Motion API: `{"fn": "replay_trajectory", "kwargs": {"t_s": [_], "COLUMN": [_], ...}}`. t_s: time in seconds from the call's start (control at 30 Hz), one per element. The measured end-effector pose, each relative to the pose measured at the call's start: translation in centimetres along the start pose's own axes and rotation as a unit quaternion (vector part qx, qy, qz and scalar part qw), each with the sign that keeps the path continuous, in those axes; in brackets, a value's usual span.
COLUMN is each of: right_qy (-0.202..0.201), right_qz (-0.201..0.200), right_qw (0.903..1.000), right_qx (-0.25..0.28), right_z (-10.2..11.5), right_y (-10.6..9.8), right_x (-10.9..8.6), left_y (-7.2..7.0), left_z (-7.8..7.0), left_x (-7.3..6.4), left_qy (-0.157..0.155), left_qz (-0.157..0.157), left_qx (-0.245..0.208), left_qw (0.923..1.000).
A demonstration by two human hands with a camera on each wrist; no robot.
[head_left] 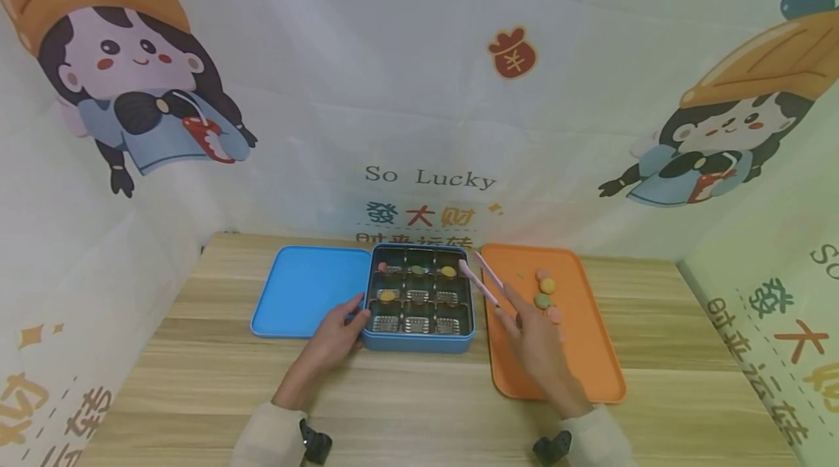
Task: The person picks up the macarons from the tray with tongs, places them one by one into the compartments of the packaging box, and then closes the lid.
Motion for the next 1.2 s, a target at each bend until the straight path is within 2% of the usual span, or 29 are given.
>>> {"fn": "replay_trajectory", "kwargs": {"t_s": [0.2, 0.47, 0.7, 0.97, 1.2], "right_qy": [-0.005, 0.046, 0.099, 0.093, 0.103], "right_qz": [-0.017, -0.034, -0.008, -0.042, -0.031], "right_qw": [0.9978, 0.9947, 0.9897, 0.987, 0.986], "right_qx": [-0.064, -0.085, -0.103, -0.124, -0.127], "right_z": [-1.4, -4.0, -6.0, -6.6, -7.3], "right_y": [-1.3, -3.0, -4.3, -5.3, -5.3], "right_x": [-0.3, -1.0, -1.3, -1.9, -2.0], "left_y": [0.0, 0.0, -0.1, -0.1, -0.1], "left_z": [-0.1, -0.1, -0.1, 0.0, 0.0], "left_x": [-0.1, 0.0, -0.1, -0.1, 0.0], "left_qy": [0.003, 0.002, 0.007, 0.004, 0.001], "left_qz": [-0.001, -0.002, -0.006, -0.006, -0.002], "left_qx": [0.0, 0.0, 0.002, 0.003, 0.001], "left_qw": [1.0, 1.0, 1.0, 1.0, 1.0]}}
Point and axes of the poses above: each hand's wrist, its own x-axis towards the middle knuckle, its own y-axis out of the palm, z = x × y, the point moved 6 cm from there along x, towards the middle knuckle, and after that the axes turned 1 degree about y, right-handed, at the moved point
